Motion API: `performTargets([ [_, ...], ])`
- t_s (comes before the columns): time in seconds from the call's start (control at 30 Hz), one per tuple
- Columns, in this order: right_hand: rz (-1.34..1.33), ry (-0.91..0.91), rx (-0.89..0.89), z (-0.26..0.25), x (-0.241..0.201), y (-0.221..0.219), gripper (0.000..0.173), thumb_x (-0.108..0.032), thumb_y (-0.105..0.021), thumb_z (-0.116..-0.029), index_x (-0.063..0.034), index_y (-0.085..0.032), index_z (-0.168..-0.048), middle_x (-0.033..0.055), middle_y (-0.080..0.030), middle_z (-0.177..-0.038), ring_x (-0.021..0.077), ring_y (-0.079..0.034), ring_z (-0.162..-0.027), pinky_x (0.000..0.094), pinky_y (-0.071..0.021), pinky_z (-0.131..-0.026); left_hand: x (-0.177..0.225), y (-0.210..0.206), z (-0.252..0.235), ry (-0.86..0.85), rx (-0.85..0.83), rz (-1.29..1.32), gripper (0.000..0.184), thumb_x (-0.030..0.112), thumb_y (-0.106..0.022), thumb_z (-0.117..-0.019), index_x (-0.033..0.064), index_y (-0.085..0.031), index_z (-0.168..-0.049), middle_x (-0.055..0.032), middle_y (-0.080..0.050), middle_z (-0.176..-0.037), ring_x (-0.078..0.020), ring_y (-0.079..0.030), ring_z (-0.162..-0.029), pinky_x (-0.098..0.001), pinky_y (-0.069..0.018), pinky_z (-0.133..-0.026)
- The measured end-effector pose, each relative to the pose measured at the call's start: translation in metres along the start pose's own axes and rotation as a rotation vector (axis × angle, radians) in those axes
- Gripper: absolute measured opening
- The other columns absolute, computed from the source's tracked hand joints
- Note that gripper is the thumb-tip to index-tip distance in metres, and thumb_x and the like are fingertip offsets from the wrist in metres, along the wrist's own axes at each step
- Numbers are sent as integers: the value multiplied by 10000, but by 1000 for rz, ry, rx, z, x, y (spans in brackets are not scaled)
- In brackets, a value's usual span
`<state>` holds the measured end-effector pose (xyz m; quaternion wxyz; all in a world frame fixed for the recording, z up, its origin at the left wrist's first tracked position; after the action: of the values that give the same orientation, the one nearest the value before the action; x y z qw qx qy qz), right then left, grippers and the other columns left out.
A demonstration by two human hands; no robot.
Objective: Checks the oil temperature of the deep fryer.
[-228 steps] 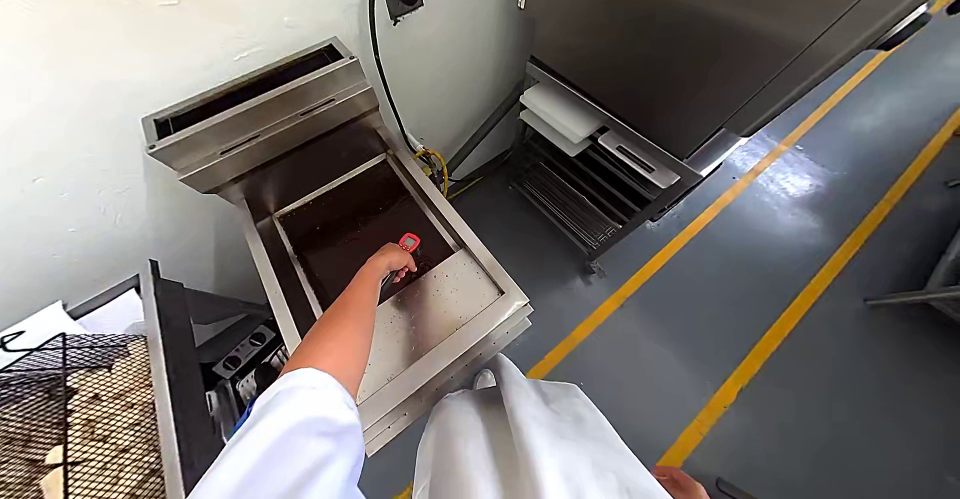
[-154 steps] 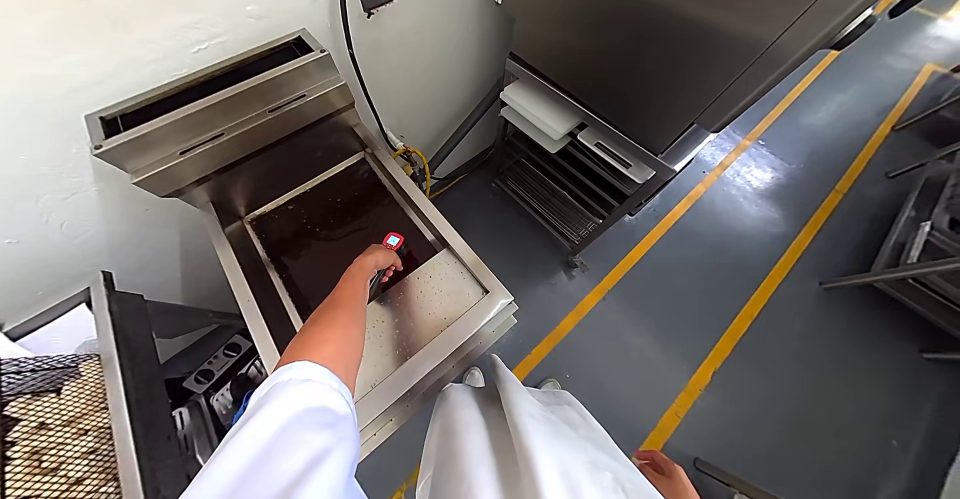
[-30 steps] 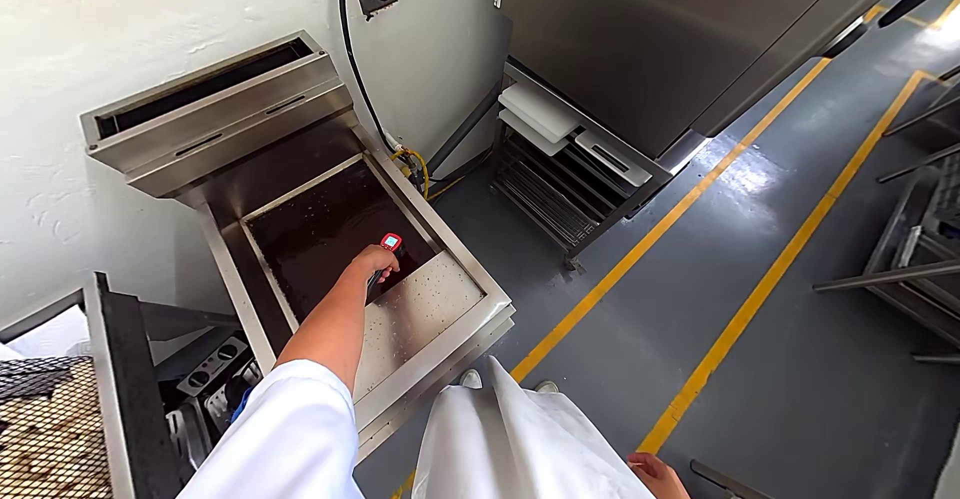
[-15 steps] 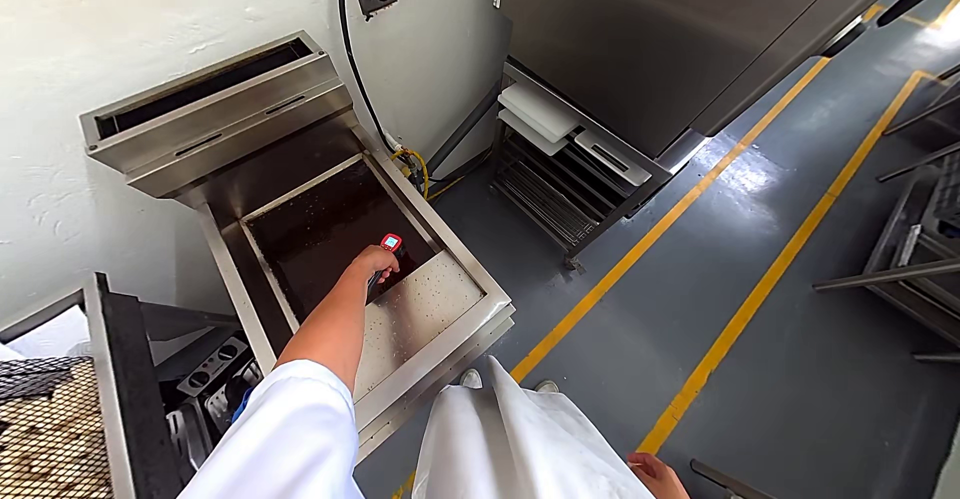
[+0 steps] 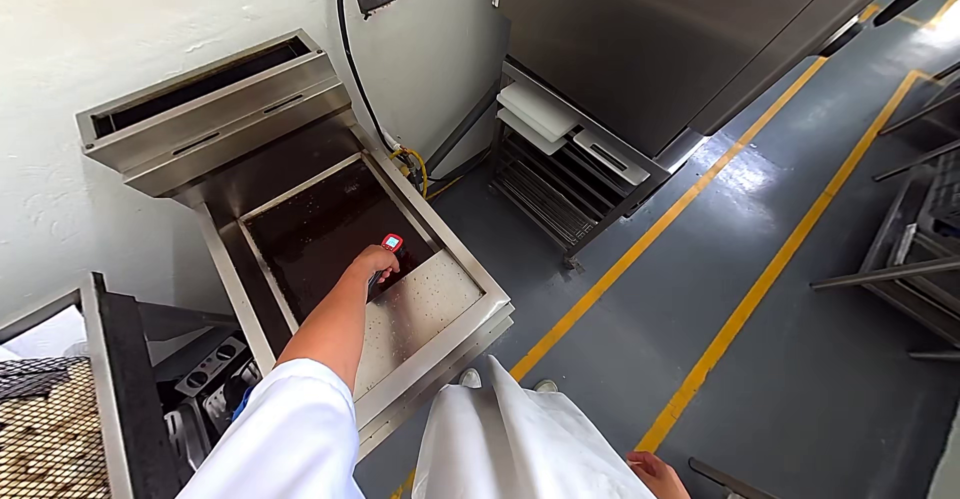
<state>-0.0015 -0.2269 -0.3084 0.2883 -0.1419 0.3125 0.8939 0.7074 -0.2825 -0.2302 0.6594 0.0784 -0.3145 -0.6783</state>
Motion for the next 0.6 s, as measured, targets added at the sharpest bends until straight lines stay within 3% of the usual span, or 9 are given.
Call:
performTargets([
  [0.33,10,8,-10,1,-4,3,305,-125,-619,-1011,64,-646,-1250,229,-721,-1116,295,-701,-1030,470,-531,-957,2,0,2,-5,1,-12,108,90,-688,-911,29,-633,-981,-38,-559,-728,-133,-532,-609,-299,-496,-613],
  [0.6,-3,7,-7,1,-5,4,301,-123,-625,-1007,63,-649,-1241,228,-721,-1101,296,-702,-1012,472,-537,-945,2,0,0,-7,1,-5,101,85,-689,-903,33,-631,-967,-37,-559,-722,-123,-529,-592,-283,-490,-585],
])
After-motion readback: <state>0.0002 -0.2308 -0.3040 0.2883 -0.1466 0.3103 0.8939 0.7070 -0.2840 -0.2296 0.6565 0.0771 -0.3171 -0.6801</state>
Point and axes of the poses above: each hand's wrist, its own z-axis away from the middle knuckle, its own y-axis out of the back of the hand, x = y × z, the point moved 5 cm from there along -z, towards the middle knuckle
